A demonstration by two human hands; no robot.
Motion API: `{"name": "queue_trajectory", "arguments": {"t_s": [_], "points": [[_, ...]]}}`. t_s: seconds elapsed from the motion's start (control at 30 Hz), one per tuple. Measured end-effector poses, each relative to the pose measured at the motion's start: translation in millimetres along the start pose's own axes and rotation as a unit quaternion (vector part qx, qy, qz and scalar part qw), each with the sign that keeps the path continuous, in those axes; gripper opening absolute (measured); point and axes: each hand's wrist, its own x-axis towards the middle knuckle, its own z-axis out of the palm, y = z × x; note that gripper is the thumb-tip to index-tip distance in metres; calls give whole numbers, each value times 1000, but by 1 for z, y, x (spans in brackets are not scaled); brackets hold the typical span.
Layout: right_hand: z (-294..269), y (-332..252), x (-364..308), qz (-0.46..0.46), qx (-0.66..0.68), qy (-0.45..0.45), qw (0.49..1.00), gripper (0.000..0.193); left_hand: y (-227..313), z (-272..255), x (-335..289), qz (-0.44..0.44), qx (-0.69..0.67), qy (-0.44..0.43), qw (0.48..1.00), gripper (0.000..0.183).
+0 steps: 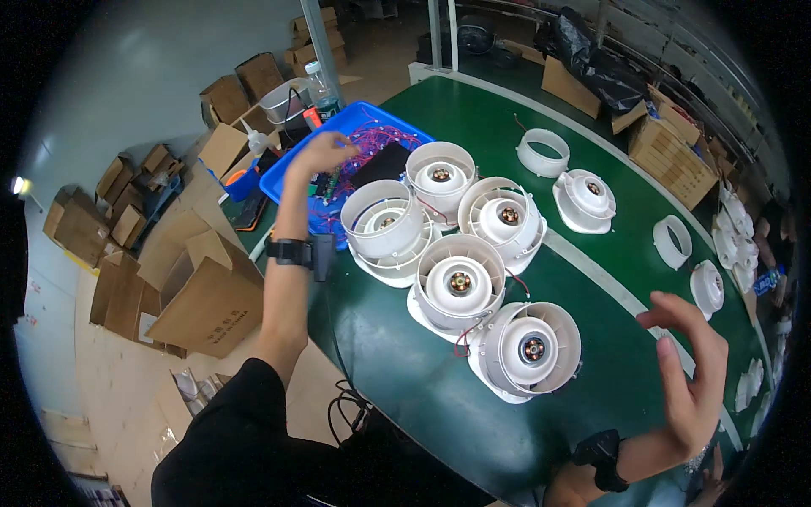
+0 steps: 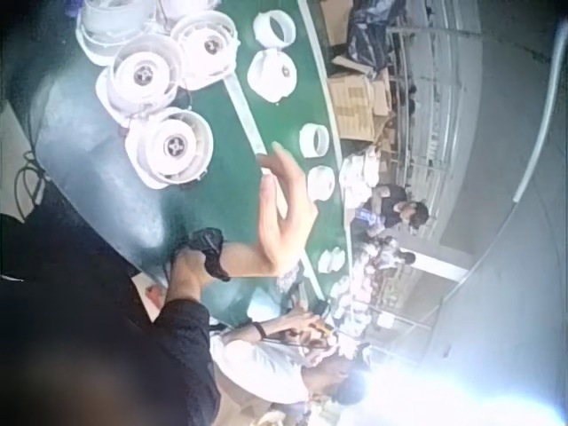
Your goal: The person assembles white plastic housings onto circular electronic components with visible wiring. They repeatedly pick up a housing, align it over a component, press it into place, and set the assembled unit aside on the green workbench. The process is repeated for multiple units in a batch.
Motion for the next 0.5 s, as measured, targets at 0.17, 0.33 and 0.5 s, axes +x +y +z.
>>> {"name": "queue_trajectory", "arguments": {"t_s": [0.17, 0.33, 0.5], "points": [[0, -13, 8, -9, -80, -70, 994, 31, -21, 59, 19, 35, 75, 58, 995, 56], [10, -19, 17, -10, -91, -69, 993, 35, -43, 55, 21, 85, 31, 31, 995, 42], [21, -15, 26, -46, -100, -81, 991, 35, -50, 36, 24, 129, 8, -87, 988, 39]]}}
